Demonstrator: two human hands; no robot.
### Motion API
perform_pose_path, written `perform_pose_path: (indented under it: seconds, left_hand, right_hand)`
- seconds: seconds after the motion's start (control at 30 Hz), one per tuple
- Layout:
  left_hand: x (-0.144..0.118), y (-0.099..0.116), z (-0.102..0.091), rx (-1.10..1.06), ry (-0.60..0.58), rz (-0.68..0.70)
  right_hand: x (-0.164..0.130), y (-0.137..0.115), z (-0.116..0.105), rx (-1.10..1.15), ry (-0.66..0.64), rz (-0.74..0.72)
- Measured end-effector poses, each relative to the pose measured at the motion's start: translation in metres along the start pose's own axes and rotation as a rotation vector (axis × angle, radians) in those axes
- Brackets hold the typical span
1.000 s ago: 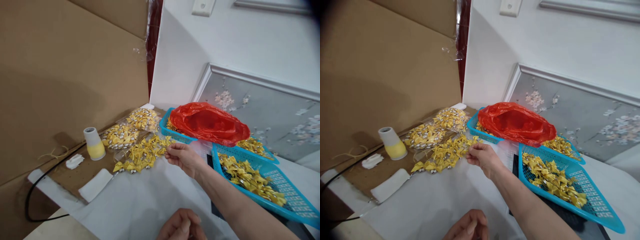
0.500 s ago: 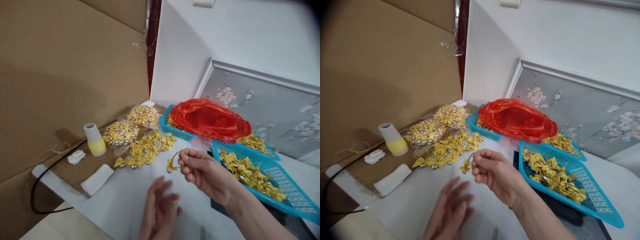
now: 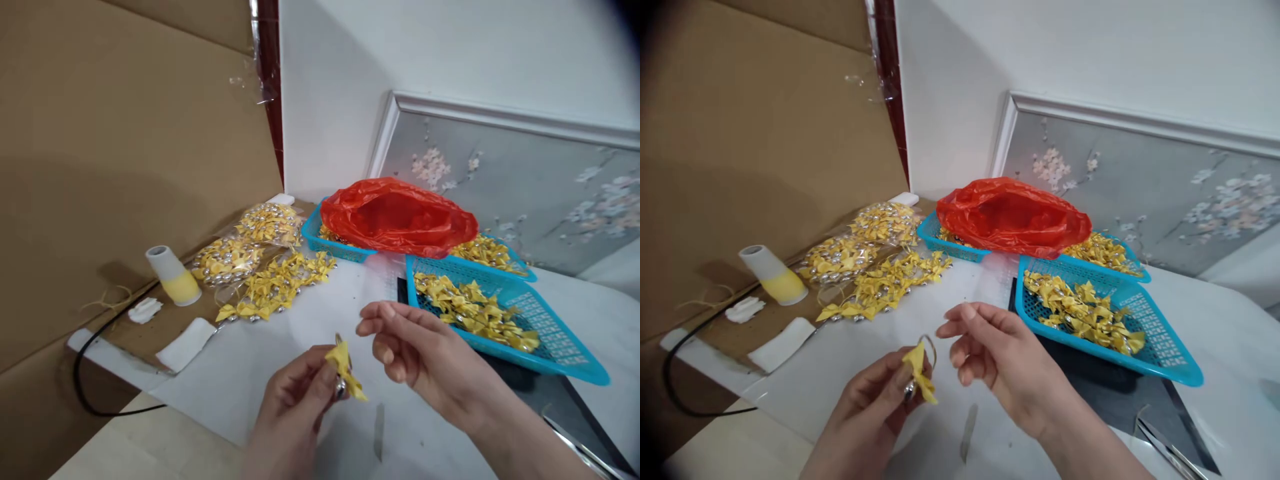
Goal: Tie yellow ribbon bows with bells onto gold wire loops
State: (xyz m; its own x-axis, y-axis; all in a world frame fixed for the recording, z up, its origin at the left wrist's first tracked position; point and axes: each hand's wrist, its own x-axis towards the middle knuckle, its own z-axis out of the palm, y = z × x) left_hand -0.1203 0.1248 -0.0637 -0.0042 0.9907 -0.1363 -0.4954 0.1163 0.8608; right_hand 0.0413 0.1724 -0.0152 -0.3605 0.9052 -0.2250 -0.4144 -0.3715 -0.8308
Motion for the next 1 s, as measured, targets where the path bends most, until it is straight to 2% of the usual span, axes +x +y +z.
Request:
perform_pose_path:
  seconds: [0.07,0.13,0.23,0.3,0.43,0.57,0.77,0.9,1.0]
  left_hand:
    - [-0.002,-0.001,0.006,-0.104,0.052,-0.119]
    - [-0.003,-0.004,0.011,-0.126,0.084,-0.165]
    - [-0.004,-0.008,0.018,-0.079,0.122,-0.13]
    - [-0.004,-0.011,0.023,0.003,0.135,-0.057]
    - [-0.006,-0.013,0.032,0.175,0.064,0.029]
    - [-0.01,-0.012,0.039,0.216,0.016,-0.036]
    - [-0.011,-0.007,0.042,0.134,-0.046,-0.161]
    - [-0.01,-0.007,0.039,0.192,-0.066,-0.154]
    - [-0.011,-0.008,0.037,0.253,-0.094,-0.13]
  right_hand:
    - [-0.01,-0.001,-0.008,-0.202,0.05,-0.125]
    - [-0.02,0.001,-0.014,-0.368,0.039,-0.157]
    - [-0.034,0.01,-0.017,-0.467,-0.001,-0.114]
    - [-0.041,0.016,-0.016,-0.519,0.044,-0.138]
    - [-0.047,0.022,-0.015,-0.673,0.142,-0.27]
    - [-0.05,0.02,-0.02,-0.724,0.164,-0.344]
    - [-0.049,0.021,-0.03,-0.911,0.205,-0.491]
    - [-0.049,0.023,-0.033,-0.992,0.202,-0.585]
    - [-0.052,0.021,-0.034,-1.047,0.157,-0.599]
